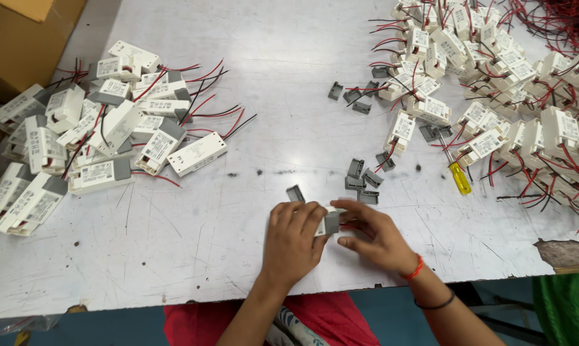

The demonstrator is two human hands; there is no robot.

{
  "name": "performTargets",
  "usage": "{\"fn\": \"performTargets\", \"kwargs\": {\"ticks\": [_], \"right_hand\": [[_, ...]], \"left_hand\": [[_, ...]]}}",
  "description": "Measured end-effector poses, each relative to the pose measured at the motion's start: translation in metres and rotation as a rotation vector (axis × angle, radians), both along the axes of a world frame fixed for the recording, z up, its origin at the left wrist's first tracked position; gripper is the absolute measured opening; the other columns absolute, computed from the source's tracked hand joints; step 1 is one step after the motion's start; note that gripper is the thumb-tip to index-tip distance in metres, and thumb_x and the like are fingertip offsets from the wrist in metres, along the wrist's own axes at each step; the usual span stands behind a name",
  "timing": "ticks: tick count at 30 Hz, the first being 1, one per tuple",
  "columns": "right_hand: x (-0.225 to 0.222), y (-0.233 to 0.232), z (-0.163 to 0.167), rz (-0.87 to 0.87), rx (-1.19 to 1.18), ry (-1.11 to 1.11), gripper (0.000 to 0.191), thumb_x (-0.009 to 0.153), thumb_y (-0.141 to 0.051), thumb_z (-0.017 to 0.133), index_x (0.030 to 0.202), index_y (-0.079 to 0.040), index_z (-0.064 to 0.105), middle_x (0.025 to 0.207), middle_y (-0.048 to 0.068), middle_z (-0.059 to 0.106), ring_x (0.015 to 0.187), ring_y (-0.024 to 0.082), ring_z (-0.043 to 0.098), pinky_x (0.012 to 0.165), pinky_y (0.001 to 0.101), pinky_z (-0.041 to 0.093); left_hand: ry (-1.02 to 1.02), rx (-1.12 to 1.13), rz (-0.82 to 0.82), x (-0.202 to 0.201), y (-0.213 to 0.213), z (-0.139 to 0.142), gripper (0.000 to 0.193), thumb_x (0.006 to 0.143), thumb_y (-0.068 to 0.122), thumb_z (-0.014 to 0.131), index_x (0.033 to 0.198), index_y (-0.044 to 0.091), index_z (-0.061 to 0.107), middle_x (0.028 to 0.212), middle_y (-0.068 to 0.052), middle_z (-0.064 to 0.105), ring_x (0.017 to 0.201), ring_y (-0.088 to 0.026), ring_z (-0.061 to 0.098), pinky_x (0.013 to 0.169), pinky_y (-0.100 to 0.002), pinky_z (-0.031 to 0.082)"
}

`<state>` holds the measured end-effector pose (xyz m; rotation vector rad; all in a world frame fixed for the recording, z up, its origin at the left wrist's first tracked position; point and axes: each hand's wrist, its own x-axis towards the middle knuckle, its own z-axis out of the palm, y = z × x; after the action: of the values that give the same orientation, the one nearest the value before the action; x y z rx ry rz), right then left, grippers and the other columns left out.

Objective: The person repeatedly picks up small white electronic modules with attached wires and gray plastic clips from a table, aligns the clips onto the modules, and places the assembled units into a growing pile. The person handles the components one at a time throughout the clip.

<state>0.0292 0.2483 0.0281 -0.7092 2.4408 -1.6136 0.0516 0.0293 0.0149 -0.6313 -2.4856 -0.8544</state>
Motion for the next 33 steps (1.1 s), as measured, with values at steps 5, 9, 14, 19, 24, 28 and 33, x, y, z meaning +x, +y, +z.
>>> {"fn": "performTargets", "kwargs": {"ticks": [5,9,14,19,24,28,33], "right_hand": [[-0.001,0.002,-0.008,-0.112,0.169,-0.163,0.047,0.084,-0.006,0.078,0.13,-0.003,0.066,0.109,0.013,0.076,0.093,0.019,0.075,0.085,0.0302,0.063],[0.01,0.0,-0.012,-0.044,0.19,0.156,0.043,0.084,-0.004,0.076,0.126,0.0,0.066,0.115,0.014,0.072,0.096,0.02,0.075,0.084,0.0298,0.063],[0.004,0.005,-0.007,0.076,0.112,0.179,0.042,0.088,-0.002,0.07,0.129,0.004,0.062,0.126,0.019,0.067,0.108,0.027,0.072,0.091,0.0332,0.06],[0.0,0.005,-0.008,0.077,0.152,0.177,0.04,0.089,-0.002,0.068,0.129,0.003,0.062,0.123,0.017,0.069,0.107,0.029,0.072,0.09,0.0349,0.058],[0.002,-0.001,-0.014,0.025,0.127,0.305,0.035,0.089,-0.001,0.068,0.124,0.001,0.063,0.119,0.016,0.07,0.104,0.028,0.073,0.088,0.0347,0.06],[0.0,-0.003,-0.013,0.022,0.095,0.274,0.035,0.089,-0.001,0.068,0.124,0.002,0.063,0.118,0.017,0.071,0.1,0.027,0.074,0.084,0.0344,0.061],[0.01,-0.005,-0.006,-0.167,0.091,0.451,0.038,0.084,-0.005,0.073,0.121,0.003,0.066,0.118,0.017,0.07,0.105,0.03,0.071,0.089,0.0362,0.058]], "left_hand": [[0.056,0.054,-0.06,0.008,0.002,0.004,0.043,0.086,0.029,0.073,0.122,0.006,0.062,0.13,-0.01,0.068,0.119,-0.028,0.059,0.104,-0.046,0.041],[0.009,0.113,-0.084,0.015,-0.001,0.007,0.039,0.093,0.028,0.071,0.125,0.006,0.066,0.123,-0.006,0.07,0.113,-0.025,0.061,0.1,-0.045,0.042],[-0.036,0.044,0.005,0.014,0.003,0.003,0.044,0.094,0.033,0.069,0.125,0.002,0.066,0.12,-0.01,0.068,0.112,-0.027,0.059,0.097,-0.047,0.04],[-0.022,0.057,0.05,0.015,0.011,-0.002,0.036,0.095,0.027,0.068,0.12,0.002,0.066,0.119,-0.008,0.069,0.111,-0.025,0.059,0.099,-0.048,0.039],[-0.032,0.074,0.046,0.012,0.012,0.003,0.033,0.094,0.025,0.069,0.118,0.002,0.066,0.117,-0.009,0.069,0.108,-0.025,0.06,0.098,-0.047,0.04],[-0.031,0.076,0.048,0.011,0.011,0.002,0.033,0.095,0.026,0.068,0.117,0.002,0.066,0.115,-0.01,0.07,0.107,-0.027,0.06,0.097,-0.047,0.04],[-0.016,0.097,0.124,0.015,0.009,-0.007,0.034,0.095,0.029,0.07,0.117,0.003,0.068,0.113,-0.011,0.07,0.105,-0.028,0.063,0.092,-0.046,0.043]]}}
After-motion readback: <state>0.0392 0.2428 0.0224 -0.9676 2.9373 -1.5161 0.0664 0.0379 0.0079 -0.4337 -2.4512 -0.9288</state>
